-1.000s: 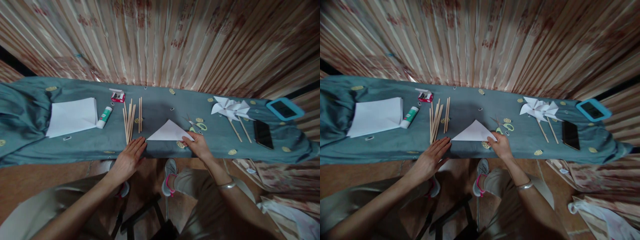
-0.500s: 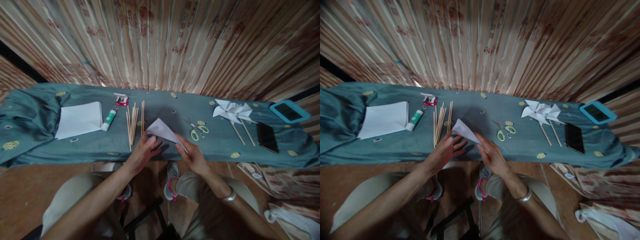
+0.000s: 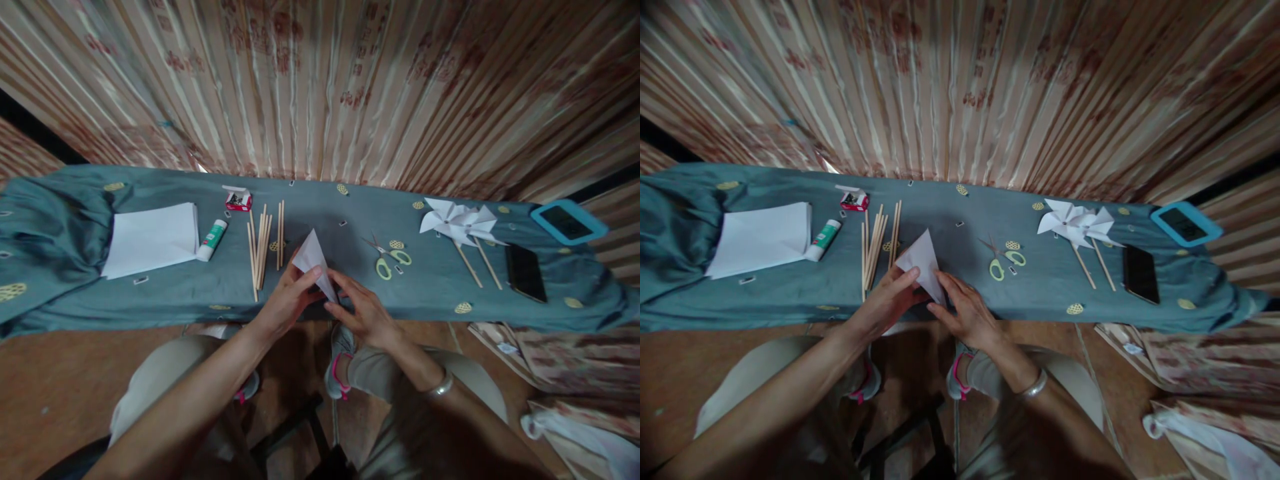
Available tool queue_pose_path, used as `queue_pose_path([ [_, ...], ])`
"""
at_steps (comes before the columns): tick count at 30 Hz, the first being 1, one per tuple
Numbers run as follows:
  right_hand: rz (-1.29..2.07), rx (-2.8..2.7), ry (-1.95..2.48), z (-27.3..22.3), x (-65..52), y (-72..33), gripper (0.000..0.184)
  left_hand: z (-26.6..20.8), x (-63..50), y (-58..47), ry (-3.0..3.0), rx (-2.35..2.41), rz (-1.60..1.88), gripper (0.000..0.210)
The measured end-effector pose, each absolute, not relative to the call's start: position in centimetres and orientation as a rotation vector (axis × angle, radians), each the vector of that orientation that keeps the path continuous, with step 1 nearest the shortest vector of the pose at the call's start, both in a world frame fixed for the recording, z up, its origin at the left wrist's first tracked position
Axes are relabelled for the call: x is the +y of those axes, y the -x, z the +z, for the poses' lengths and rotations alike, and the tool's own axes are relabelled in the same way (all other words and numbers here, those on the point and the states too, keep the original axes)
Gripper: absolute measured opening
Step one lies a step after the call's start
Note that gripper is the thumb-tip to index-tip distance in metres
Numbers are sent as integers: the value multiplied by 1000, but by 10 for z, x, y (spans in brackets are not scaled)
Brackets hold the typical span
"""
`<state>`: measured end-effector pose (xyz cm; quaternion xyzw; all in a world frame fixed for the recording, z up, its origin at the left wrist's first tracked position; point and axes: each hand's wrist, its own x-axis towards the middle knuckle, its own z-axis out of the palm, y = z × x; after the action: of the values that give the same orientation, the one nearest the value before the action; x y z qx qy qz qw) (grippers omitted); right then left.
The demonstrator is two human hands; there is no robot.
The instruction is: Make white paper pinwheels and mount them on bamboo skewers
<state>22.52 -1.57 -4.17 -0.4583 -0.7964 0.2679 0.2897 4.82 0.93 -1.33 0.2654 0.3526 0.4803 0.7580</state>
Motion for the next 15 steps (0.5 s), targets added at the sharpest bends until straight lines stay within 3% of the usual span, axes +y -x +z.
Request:
queue_pose_path([
  [4,799,-1995,1287,-42,-11,-224,54,-16,8,-49,-635,774,1041,60],
  [7,870,-1932,1327,-43,-9,-224,50,-20,8,-49,-633,799,1037,60],
  [11,900,-1844,1405,-49,-7,-227,50,-31,10,-48,-636,903,1080,81],
  [15,837,-1827,1457,-56,-4,-233,61,-50,19,-45,-811,997,1105,100],
])
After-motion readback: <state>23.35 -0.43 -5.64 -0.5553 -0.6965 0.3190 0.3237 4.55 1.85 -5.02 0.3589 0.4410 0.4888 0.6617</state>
